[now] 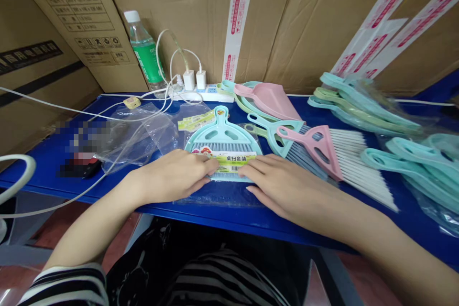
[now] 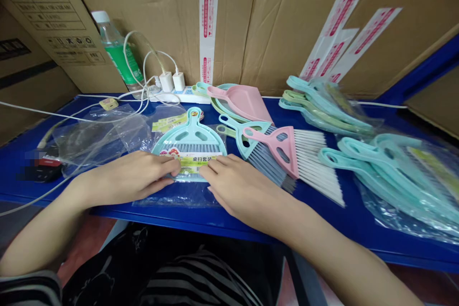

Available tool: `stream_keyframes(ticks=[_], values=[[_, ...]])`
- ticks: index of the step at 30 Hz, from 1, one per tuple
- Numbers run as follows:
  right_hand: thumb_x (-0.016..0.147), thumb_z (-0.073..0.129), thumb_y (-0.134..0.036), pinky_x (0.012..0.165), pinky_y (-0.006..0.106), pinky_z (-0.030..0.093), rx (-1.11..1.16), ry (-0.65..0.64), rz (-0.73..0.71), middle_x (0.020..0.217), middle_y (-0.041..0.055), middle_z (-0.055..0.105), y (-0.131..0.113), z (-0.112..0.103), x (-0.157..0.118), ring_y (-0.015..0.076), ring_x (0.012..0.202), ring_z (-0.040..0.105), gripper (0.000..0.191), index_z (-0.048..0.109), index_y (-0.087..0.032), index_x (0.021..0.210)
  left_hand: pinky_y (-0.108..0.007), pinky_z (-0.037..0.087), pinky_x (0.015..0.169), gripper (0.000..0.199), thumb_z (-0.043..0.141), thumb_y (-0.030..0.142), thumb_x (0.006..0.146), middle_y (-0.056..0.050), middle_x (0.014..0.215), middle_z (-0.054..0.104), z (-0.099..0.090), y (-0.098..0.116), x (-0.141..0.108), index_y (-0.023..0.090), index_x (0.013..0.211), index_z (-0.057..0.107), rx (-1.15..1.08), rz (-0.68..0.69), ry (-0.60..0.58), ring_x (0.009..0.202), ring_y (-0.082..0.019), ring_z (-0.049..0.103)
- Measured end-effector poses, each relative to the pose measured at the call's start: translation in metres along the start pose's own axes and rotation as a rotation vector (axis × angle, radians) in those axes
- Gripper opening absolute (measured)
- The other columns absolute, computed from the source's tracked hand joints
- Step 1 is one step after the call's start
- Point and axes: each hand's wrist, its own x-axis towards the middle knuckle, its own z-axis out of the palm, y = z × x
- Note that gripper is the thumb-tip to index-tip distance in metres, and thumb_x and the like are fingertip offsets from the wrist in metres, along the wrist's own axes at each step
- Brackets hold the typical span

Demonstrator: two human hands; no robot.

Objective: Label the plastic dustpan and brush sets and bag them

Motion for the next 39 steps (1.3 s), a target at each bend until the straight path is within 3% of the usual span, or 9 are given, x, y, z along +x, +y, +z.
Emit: stream_keyframes(ticks=[24,29,34,39], values=[[0.09,0.05,-0.009,0.074,0.037,0.053,0.018,0.097,-0.023,0.091,0.0076,0.071,0.0055,0.0041,0.0033,0.0223,0.085,0.065,0.02,0.067,-0.018,0.088,-0.028,0.034,0.052,0.006,0.049,0.018,0.094,-0.001,0.081,0.066,0.0014,-0.0015,0.0033,0.018,0.09,0.054,-0.038,0.005,0.016,0.059,-0.014,0.058],[0.09,0.049,-0.01,0.076,0.038,0.053,0.015,0.078,-0.006,0.094,0.0076,0.072,0.0052,0.0038,0.0024,0.0223,0.086,0.066,0.021,0.067,-0.019,0.091,-0.028,0.034,0.052,0.007,0.048,0.019,0.094,-0.001,0.082,0.066,0.0024,-0.0019,0.0032,0.018,0.09,0.054,-0.047,0.012,0.03,0.059,-0.014,0.058],[0.087,0.053,-0.009,0.072,0.036,0.051,0.004,0.056,-0.021,0.093,0.007,0.069,0.0053,0.0055,0.0031,0.0229,0.085,0.063,0.026,0.065,-0.018,0.108,-0.027,0.035,0.052,0.007,0.048,0.018,0.093,-0.001,0.081,0.066,0.003,-0.0015,0.0027,0.018,0.09,0.054,-0.068,0.012,0.047,0.059,-0.014,0.058],[0.088,0.052,-0.009,0.069,0.034,0.048,0.004,0.082,-0.037,0.087,0.006,0.064,0.0046,0.0072,0.0049,0.0217,0.08,0.059,0.025,0.065,-0.018,0.107,-0.027,0.036,0.052,0.006,0.049,0.017,0.093,-0.001,0.083,0.066,0.0006,-0.0003,0.0032,0.018,0.091,0.055,-0.062,-0.003,0.026,0.06,-0.014,0.059]])
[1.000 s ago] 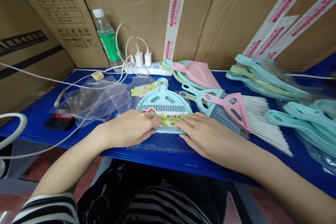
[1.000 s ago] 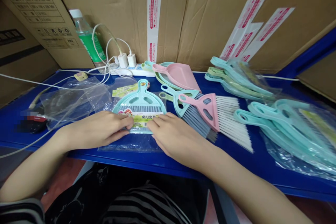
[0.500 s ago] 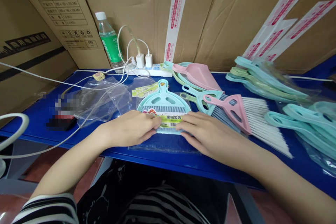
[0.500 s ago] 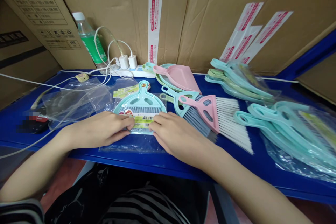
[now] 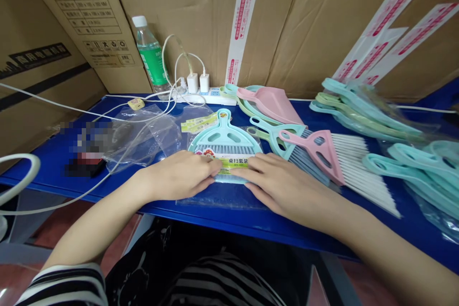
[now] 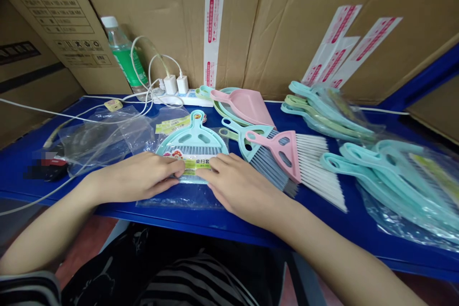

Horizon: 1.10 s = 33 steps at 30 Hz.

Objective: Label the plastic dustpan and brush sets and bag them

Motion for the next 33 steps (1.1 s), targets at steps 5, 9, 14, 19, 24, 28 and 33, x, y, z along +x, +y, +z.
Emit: stream_keyframes(ticks=[5,9,14,19,24,28,33], values=[[0.092,0.048,-0.014,0.074,0.037,0.048,0.018,0.031,-0.047,0.094,0.0091,0.063,-0.001,0.004,0.004,0.0237,0.088,0.058,0.022,0.064,-0.016,0.107,-0.027,0.036,0.053,0.007,0.049,0.018,0.093,-0.002,0.083,0.066,-0.002,0.001,0.001,0.017,0.092,0.056,0.012,-0.014,-0.023,0.061,-0.015,0.06],[0.094,0.051,-0.024,0.075,0.04,0.048,0.025,0.013,-0.063,0.091,0.0088,0.063,-0.001,0.008,0.009,0.0245,0.085,0.056,0.023,0.063,-0.015,0.111,-0.028,0.038,0.054,0.007,0.048,0.018,0.094,-0.002,0.084,0.067,-0.002,0.001,0.002,0.017,0.092,0.055,0.016,-0.017,-0.019,0.062,-0.016,0.061],[0.095,0.051,-0.03,0.073,0.038,0.048,0.064,0.026,-0.052,0.087,0.0085,0.06,-0.001,0.011,0.01,0.0243,0.084,0.054,0.025,0.065,-0.015,0.109,-0.028,0.04,0.054,0.015,0.043,0.022,0.097,-0.003,0.083,0.068,-0.002,0.003,0.002,0.017,0.091,0.055,0.029,-0.023,-0.005,0.062,-0.017,0.063],[0.095,0.052,-0.028,0.073,0.038,0.048,0.089,0.041,-0.059,0.088,0.0093,0.06,-0.001,0.011,0.009,0.0246,0.085,0.054,0.026,0.066,-0.013,0.111,-0.028,0.041,0.054,0.014,0.042,0.021,0.097,-0.004,0.084,0.068,-0.002,0.002,0.002,0.018,0.093,0.055,0.049,-0.039,-0.01,0.062,-0.019,0.063],[0.094,0.051,-0.021,0.074,0.039,0.047,0.097,0.044,-0.055,0.089,0.0082,0.062,0.002,0.008,0.008,0.0234,0.082,0.055,0.025,0.066,-0.014,0.112,-0.025,0.037,0.052,0.013,0.047,0.017,0.093,-0.001,0.081,0.068,0.0,-0.001,0.0,0.019,0.102,0.055,0.034,0.034,0.065,0.06,-0.014,0.061],[0.094,0.048,-0.019,0.076,0.038,0.047,0.095,0.051,-0.051,0.088,0.0068,0.063,0.002,0.007,0.007,0.0222,0.082,0.056,0.024,0.066,-0.017,0.109,-0.024,0.036,0.053,0.019,0.049,0.014,0.092,0.0,0.081,0.069,0.0,-0.002,0.0,0.021,0.108,0.056,0.0,0.072,0.088,0.063,-0.015,0.063],[0.092,0.05,-0.017,0.075,0.038,0.048,0.098,0.047,-0.045,0.09,0.008,0.063,0.001,0.008,0.006,0.0229,0.086,0.057,0.024,0.067,-0.017,0.108,-0.025,0.038,0.054,0.022,0.052,0.017,0.092,-0.001,0.084,0.071,0.0,-0.003,0.0,0.021,0.113,0.057,0.011,0.046,0.083,0.064,-0.016,0.064]])
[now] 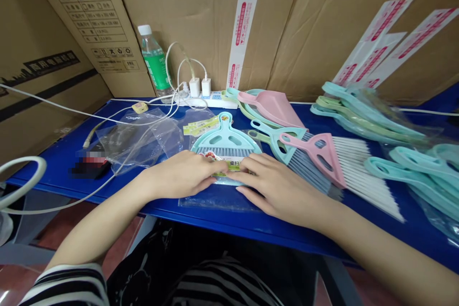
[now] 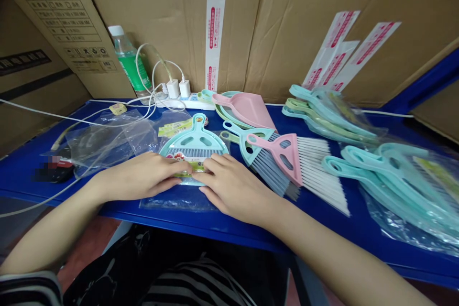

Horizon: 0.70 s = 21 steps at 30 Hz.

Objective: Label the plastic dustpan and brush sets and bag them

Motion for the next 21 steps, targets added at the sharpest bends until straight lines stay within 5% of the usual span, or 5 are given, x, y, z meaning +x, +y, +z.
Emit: stream_keyframes(ticks=[11,18,21], values=[[0.094,0.05,-0.018,0.077,0.039,0.049,0.072,-0.05,0.038,0.09,0.0064,0.061,0.006,-0.009,-0.003,0.0218,0.085,0.056,0.029,0.069,-0.022,0.115,-0.026,0.049,0.069,0.026,0.045,0.018,0.095,-0.002,0.095,0.075,-0.006,-0.017,-0.004,0.024,0.108,0.066,-0.046,-0.056,0.086,0.084,-0.017,0.07],[0.083,0.072,-0.03,0.08,0.039,0.049,0.179,-0.114,0.067,0.091,0.0046,0.064,0.022,-0.018,-0.007,0.0219,0.088,0.059,0.035,0.069,-0.026,0.118,-0.028,0.045,0.054,0.023,0.042,0.021,0.092,-0.01,0.081,0.071,-0.01,-0.031,-0.004,0.016,0.096,0.064,0.367,-0.481,0.117,0.069,-0.022,0.068],[0.084,0.071,-0.029,0.079,0.039,0.049,0.156,-0.11,0.07,0.091,0.0049,0.065,0.022,-0.02,-0.008,0.0221,0.087,0.06,0.034,0.07,-0.026,0.117,-0.028,0.043,0.052,0.021,0.043,0.02,0.089,-0.011,0.082,0.07,-0.009,-0.036,-0.006,0.016,0.093,0.063,0.448,-0.541,0.092,0.068,-0.023,0.068]])
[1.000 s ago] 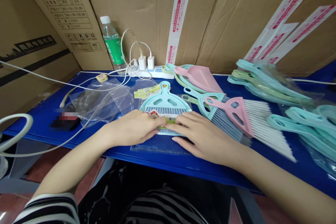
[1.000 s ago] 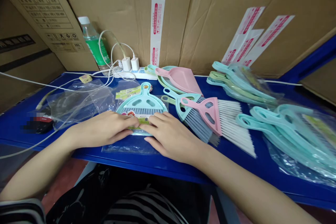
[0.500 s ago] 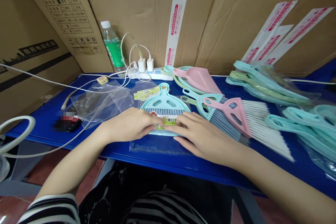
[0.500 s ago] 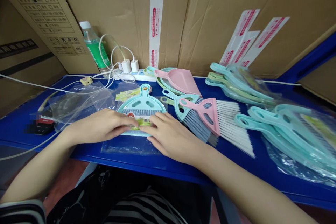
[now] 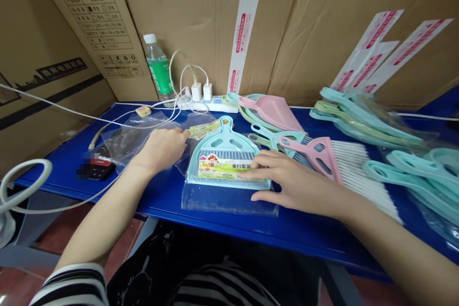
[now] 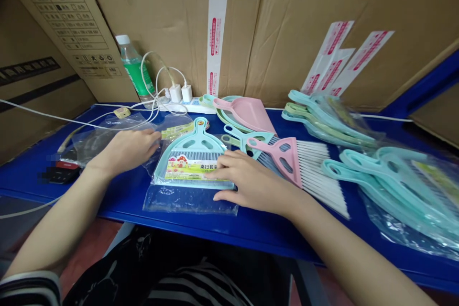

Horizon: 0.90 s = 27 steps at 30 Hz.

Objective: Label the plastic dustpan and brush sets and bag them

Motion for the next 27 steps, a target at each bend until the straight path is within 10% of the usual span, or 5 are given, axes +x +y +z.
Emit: stream_keyframes(ticks=[11,16,22,27], values=[[0.088,0.059,-0.013,0.078,0.036,0.051,-0.117,0.052,-0.034,0.089,0.0051,0.067,-0.005,0.004,-0.002,0.0211,0.086,0.061,0.028,0.072,-0.022,0.111,-0.031,0.048,0.071,0.017,0.042,0.016,0.092,-0.008,0.094,0.063,-0.009,0.007,-0.002,0.016,0.095,0.059,-0.359,0.215,0.154,0.083,-0.02,0.062],[0.085,0.062,-0.012,0.082,0.04,0.052,-0.098,0.064,-0.025,0.09,0.0056,0.07,-0.006,0.004,-0.002,0.022,0.087,0.063,0.029,0.073,-0.022,0.11,-0.028,0.047,0.078,0.016,0.063,0.03,0.089,-0.005,0.098,0.063,-0.007,0.01,-0.008,0.02,0.101,0.061,-0.696,0.641,-0.116,0.087,-0.018,0.062],[0.081,0.063,-0.014,0.092,0.045,0.052,-0.029,-0.013,0.028,0.105,0.0064,0.073,-0.005,-0.009,-0.015,0.0251,0.103,0.065,0.029,0.073,-0.023,0.106,-0.033,0.044,0.096,0.071,0.09,0.027,0.058,-0.007,0.119,0.061,-0.007,0.004,-0.013,0.023,0.119,0.053,-0.799,0.767,-0.311,0.11,-0.024,0.058],[0.073,0.053,-0.005,0.1,0.043,0.049,-0.009,-0.116,0.003,0.121,0.0079,0.068,-0.004,-0.018,-0.024,0.0252,0.116,0.06,0.049,0.068,-0.021,0.116,-0.032,0.044,0.097,0.048,0.077,0.006,0.064,-0.005,0.106,0.062,-0.009,0.001,-0.015,0.02,0.105,0.056,-0.803,0.871,-0.348,0.105,-0.023,0.058]])
